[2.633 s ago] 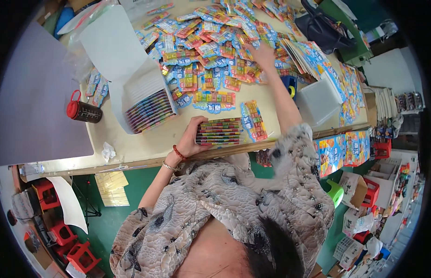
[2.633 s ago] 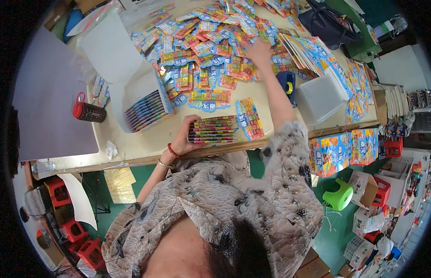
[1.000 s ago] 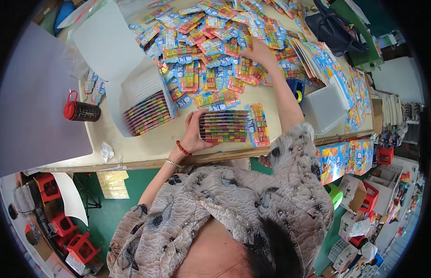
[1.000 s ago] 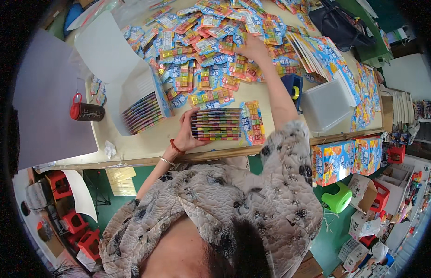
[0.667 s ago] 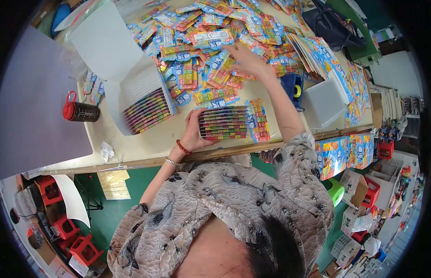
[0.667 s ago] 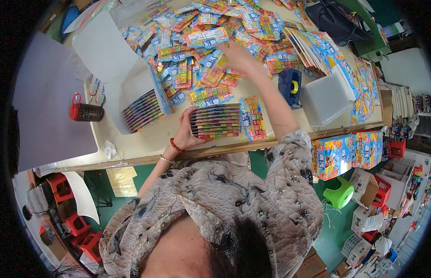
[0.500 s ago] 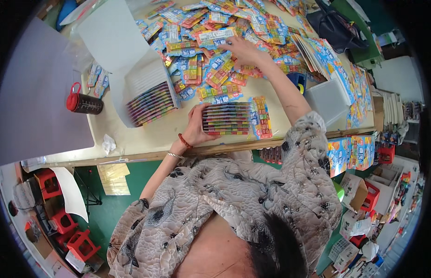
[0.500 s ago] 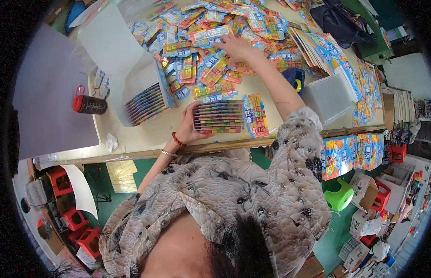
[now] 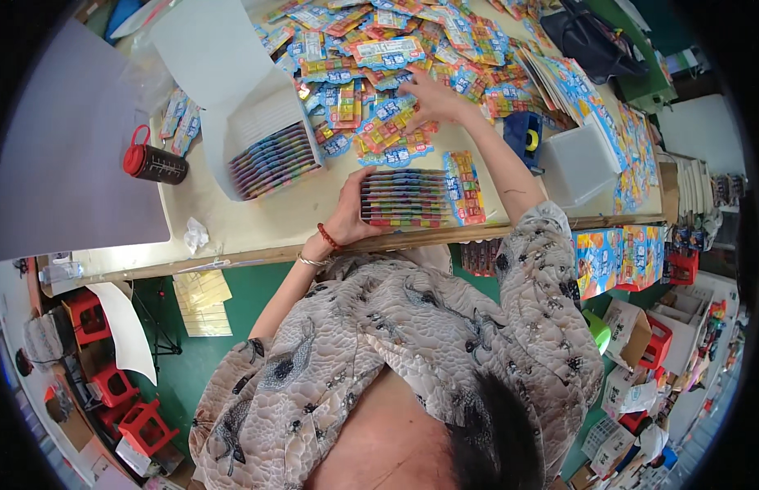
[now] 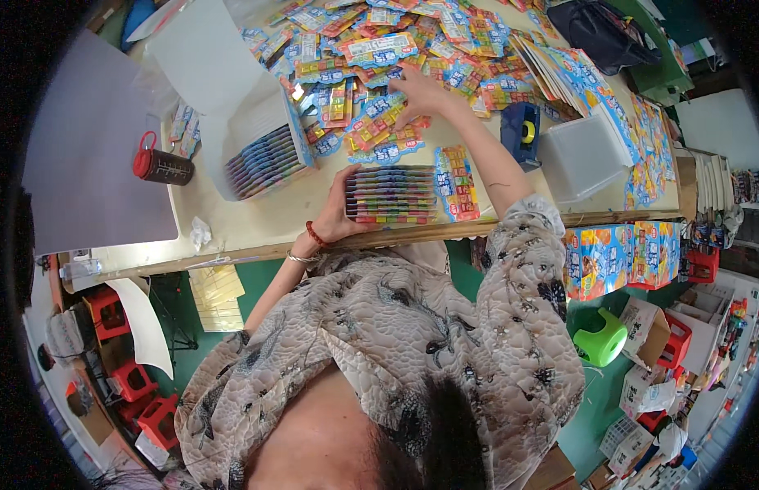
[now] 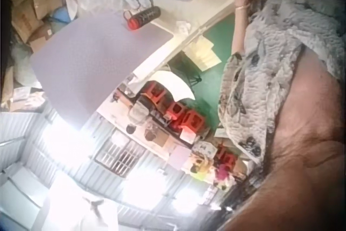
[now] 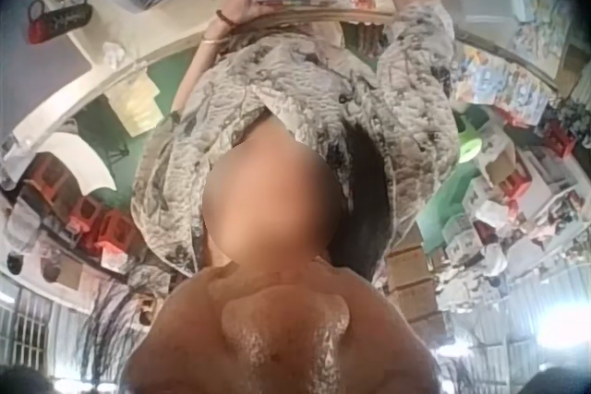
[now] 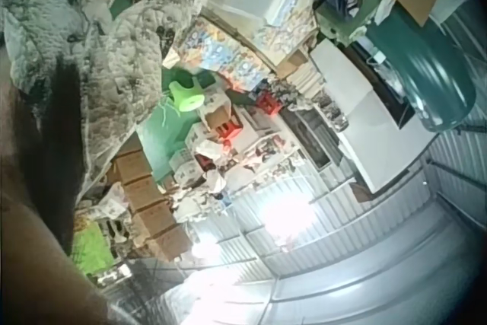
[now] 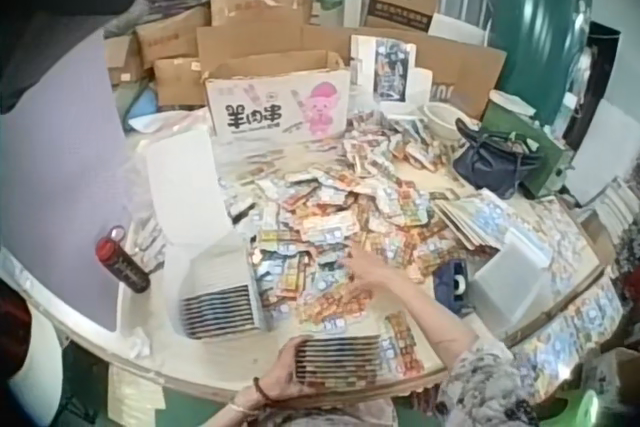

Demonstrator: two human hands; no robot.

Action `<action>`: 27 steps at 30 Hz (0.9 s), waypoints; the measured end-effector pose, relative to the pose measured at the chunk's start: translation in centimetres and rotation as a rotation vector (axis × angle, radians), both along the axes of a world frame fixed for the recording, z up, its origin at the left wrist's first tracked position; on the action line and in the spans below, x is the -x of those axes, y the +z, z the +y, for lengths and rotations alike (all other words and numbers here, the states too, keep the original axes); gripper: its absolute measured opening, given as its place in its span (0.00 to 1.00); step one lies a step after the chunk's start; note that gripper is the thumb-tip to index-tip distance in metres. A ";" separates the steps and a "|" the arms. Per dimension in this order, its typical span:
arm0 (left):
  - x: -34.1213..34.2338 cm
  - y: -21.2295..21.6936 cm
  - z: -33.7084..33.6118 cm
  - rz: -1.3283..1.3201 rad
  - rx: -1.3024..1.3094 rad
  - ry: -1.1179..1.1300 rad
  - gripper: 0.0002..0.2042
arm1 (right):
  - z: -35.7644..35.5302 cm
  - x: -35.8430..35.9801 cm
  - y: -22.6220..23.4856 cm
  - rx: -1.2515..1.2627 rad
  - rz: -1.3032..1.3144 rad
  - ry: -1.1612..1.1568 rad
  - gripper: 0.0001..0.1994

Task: Packing small snack packets into cardboard boxes.

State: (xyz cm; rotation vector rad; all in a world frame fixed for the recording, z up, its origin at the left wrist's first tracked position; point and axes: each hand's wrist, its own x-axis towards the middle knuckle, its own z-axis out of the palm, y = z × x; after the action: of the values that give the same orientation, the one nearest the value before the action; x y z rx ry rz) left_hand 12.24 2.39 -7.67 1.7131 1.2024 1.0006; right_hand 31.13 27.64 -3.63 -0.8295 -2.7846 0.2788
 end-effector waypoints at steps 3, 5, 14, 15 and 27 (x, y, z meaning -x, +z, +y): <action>0.0 -0.1 0.1 0.034 -0.141 0.026 0.58 | -0.4 0.0 2.7 0.123 0.059 0.046 0.19; -0.2 0.5 0.2 0.097 -0.153 0.045 0.65 | -2.0 -0.6 4.5 0.522 0.116 -0.036 0.08; 0.2 1.0 0.2 -0.135 -0.027 -0.031 0.69 | -15.4 -5.2 0.3 0.939 0.673 -0.363 0.18; 0.3 1.2 0.3 -0.083 -0.039 -0.020 0.69 | -16.5 -5.1 0.3 1.142 0.837 -0.362 0.29; 1.2 1.7 -1.4 0.051 -0.053 0.093 0.65 | -21.0 -1.7 -0.6 0.946 1.145 -0.261 0.45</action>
State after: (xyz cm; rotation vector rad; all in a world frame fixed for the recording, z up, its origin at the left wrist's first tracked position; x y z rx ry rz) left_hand 11.05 1.04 -5.98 1.7465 1.3089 1.0578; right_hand 32.88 6.60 -4.24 -0.7776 -1.3737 1.4989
